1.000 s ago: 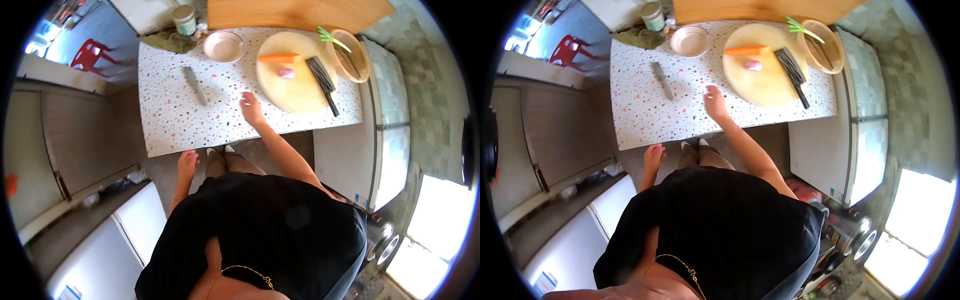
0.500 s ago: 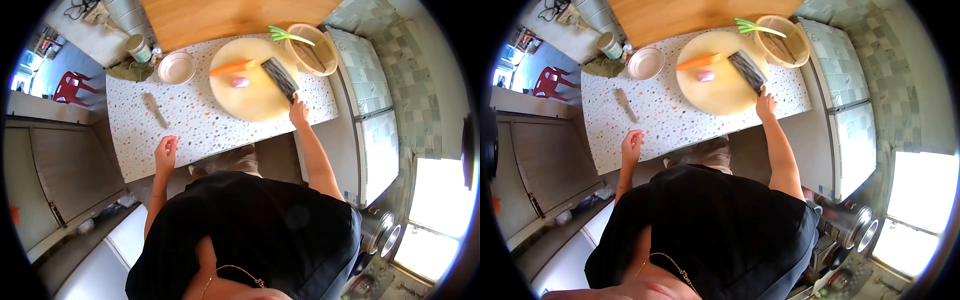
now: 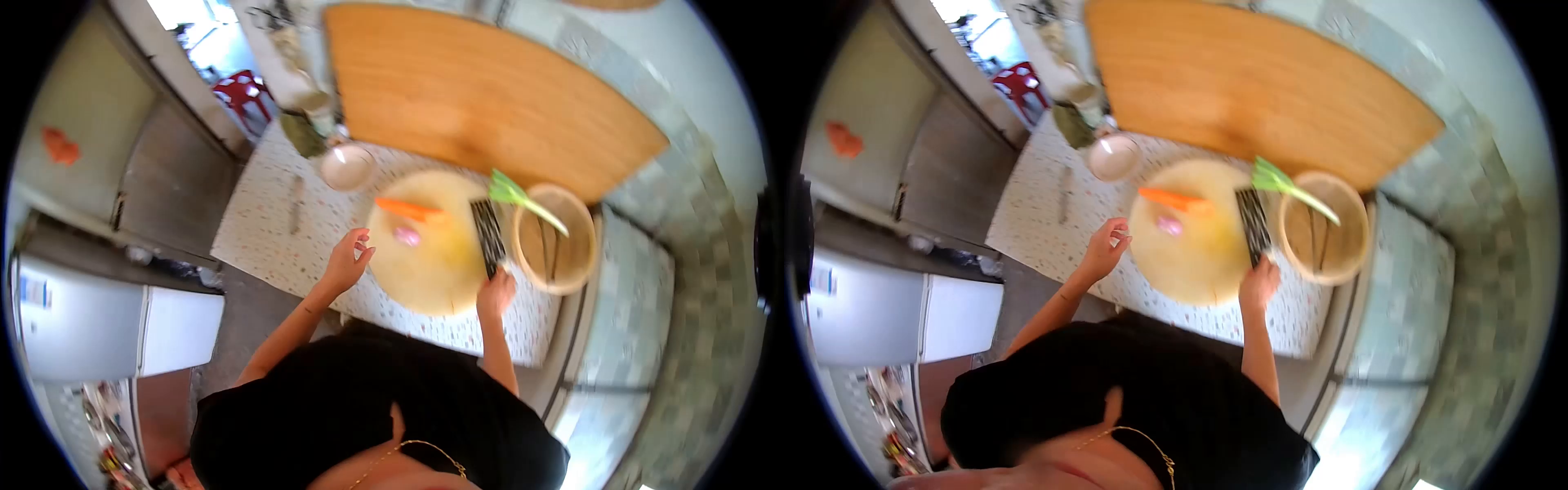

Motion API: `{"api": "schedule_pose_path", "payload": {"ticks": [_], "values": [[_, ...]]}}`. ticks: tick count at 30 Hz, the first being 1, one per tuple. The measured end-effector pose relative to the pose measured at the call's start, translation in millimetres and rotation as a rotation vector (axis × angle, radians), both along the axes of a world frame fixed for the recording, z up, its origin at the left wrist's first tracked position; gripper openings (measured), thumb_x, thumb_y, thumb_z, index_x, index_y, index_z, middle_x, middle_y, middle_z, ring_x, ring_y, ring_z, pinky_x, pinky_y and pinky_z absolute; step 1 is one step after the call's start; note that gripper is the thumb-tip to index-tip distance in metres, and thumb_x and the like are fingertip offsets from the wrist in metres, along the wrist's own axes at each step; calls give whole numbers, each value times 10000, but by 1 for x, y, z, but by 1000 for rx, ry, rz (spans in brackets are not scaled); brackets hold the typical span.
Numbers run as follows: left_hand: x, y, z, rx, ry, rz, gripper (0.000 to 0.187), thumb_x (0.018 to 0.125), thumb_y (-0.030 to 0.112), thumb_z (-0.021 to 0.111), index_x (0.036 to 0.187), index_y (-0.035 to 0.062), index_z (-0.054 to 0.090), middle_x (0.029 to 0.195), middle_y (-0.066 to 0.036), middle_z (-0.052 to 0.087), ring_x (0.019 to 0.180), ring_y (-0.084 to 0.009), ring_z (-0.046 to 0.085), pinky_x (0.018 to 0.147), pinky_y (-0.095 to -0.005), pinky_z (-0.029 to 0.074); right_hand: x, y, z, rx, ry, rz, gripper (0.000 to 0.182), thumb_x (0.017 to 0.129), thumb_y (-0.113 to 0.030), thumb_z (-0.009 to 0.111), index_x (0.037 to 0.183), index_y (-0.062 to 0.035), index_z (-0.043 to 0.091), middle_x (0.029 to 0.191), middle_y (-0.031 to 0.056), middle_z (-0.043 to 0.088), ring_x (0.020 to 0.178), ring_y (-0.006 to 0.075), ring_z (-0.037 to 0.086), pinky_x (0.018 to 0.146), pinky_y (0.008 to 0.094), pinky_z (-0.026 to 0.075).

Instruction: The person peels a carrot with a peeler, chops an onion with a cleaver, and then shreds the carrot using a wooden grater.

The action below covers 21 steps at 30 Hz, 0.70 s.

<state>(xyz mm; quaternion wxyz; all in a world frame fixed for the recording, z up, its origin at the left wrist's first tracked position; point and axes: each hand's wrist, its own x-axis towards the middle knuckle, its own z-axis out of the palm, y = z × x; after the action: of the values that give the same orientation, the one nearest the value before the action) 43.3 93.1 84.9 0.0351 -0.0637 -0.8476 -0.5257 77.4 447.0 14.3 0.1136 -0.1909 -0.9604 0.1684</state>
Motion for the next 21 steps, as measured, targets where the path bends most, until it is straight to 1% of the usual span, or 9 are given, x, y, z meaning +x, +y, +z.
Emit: {"api": "schedule_pose_path", "payload": {"ticks": [4,6,7,9,10,12,13,16,21], "values": [[-57,-49,35,-160,214,147,455,851,134,675,1237,16,466,1042,-164,608,876,-262,626,772,-377,496,15,-17,4,-11,246,118,505,769,-26,607,1250,12,456,1186,231,475,1091,406,451,944,530,338],[-130,-88,113,-239,544,272,479,849,160,690,1244,8,465,1078,-183,609,911,-293,634,785,-393,499,13,-51,-7,-98,357,369,477,768,-31,544,1225,61,445,1161,270,460,1066,451,435,935,530,344],[-133,-92,108,-221,519,247,507,852,193,696,1258,0,461,1107,-198,609,944,-305,636,806,-396,500,21,-55,5,-149,311,367,476,778,-45,552,1224,76,440,1179,273,456,1086,450,434,944,534,343],[-227,-141,209,-297,732,351,492,870,229,676,1247,-10,470,1104,-212,608,948,-321,633,826,-392,497,20,-78,-25,-116,311,428,464,814,-95,556,1229,77,441,1217,275,454,1141,448,430,981,533,333],[-245,-150,193,-261,736,323,482,875,240,665,1238,-11,473,1089,-218,610,939,-337,629,823,-409,494,23,-76,-27,-129,276,410,454,818,-107,555,1234,48,457,1219,252,469,1141,430,442,982,531,333],[-317,-182,309,-352,892,398,525,883,288,648,1266,-16,455,1100,-219,615,930,-326,638,820,-411,498,17,-83,-27,-103,339,399,414,770,-86,573,1172,-6,521,1180,186,513,1127,389,465,967,512,348],[-328,-190,306,-354,907,397,528,888,308,642,1263,-16,462,1103,-228,616,930,-334,642,815,-411,499,34,-71,-29,-105,306,414,403,758,-86,584,1150,-7,528,1169,183,517,1124,386,468,965,510,350],[-403,-208,490,-218,1039,572,548,901,355,617,1256,-44,494,1087,-232,629,924,-348,642,814,-429,496,9,-86,-30,-75,324,376,375,736,-91,608,1099,-23,539,1153,168,527,1114,374,477,954,505,360],[-461,-228,574,-240,1003,738,651,905,395,592,1336,-69,442,1288,-269,539,1197,-385,532,996,-406,434,15,-75,-41,-66,289,348,359,730,-95,614,1077,-40,540,1152,157,528,1109,364,477,941,502,367]]}}
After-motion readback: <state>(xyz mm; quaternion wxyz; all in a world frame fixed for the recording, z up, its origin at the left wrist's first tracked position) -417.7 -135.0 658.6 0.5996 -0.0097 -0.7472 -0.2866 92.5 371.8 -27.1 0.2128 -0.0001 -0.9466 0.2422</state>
